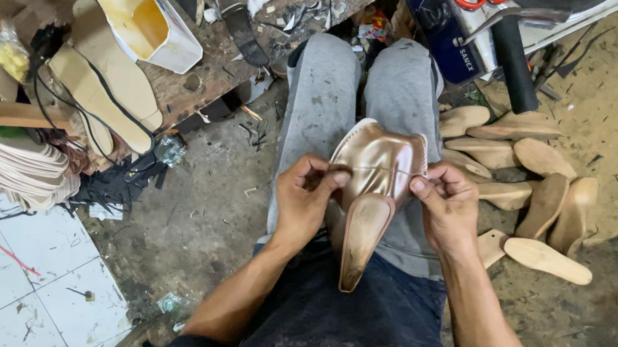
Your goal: The person assembles a shoe by fitting a black sole onto a wooden shoe last, then attaching a metallic upper. They use pliers to press the upper edges onto the sole and a hammer to tap the edges for a secure fit.
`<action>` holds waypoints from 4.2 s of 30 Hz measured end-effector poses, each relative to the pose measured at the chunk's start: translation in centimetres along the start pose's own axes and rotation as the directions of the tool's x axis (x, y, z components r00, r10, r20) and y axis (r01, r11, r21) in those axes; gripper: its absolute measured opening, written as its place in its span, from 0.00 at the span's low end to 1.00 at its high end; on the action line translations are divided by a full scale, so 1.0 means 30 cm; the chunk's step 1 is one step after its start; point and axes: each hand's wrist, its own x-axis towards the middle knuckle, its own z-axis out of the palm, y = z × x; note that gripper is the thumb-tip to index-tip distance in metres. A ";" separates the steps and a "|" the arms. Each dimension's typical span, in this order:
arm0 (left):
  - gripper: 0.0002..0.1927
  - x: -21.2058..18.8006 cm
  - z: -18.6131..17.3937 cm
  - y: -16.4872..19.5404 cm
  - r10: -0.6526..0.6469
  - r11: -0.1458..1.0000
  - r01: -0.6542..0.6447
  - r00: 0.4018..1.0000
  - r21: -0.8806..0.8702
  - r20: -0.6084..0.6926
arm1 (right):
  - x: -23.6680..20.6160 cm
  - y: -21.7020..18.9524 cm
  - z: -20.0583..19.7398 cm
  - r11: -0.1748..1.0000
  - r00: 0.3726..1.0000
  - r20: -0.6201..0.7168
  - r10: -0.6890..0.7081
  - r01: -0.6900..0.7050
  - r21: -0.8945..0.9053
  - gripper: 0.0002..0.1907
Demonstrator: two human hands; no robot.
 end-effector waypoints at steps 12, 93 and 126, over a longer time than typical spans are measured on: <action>0.07 0.077 -0.031 -0.214 -0.019 0.911 0.084 0.987 -0.404 0.162 | 0.072 0.026 -0.028 0.965 0.955 0.290 0.056 -0.126 0.229 0.08; 0.25 0.549 0.256 0.279 0.033 0.661 -0.391 0.868 0.641 0.495 | 0.223 -0.226 0.189 0.259 0.915 0.254 -0.314 0.340 -0.904 0.12; 0.36 0.579 0.282 0.354 0.106 0.481 -0.638 0.723 0.602 0.683 | 0.230 -0.219 0.200 0.492 0.984 0.072 -0.161 0.143 -0.859 0.19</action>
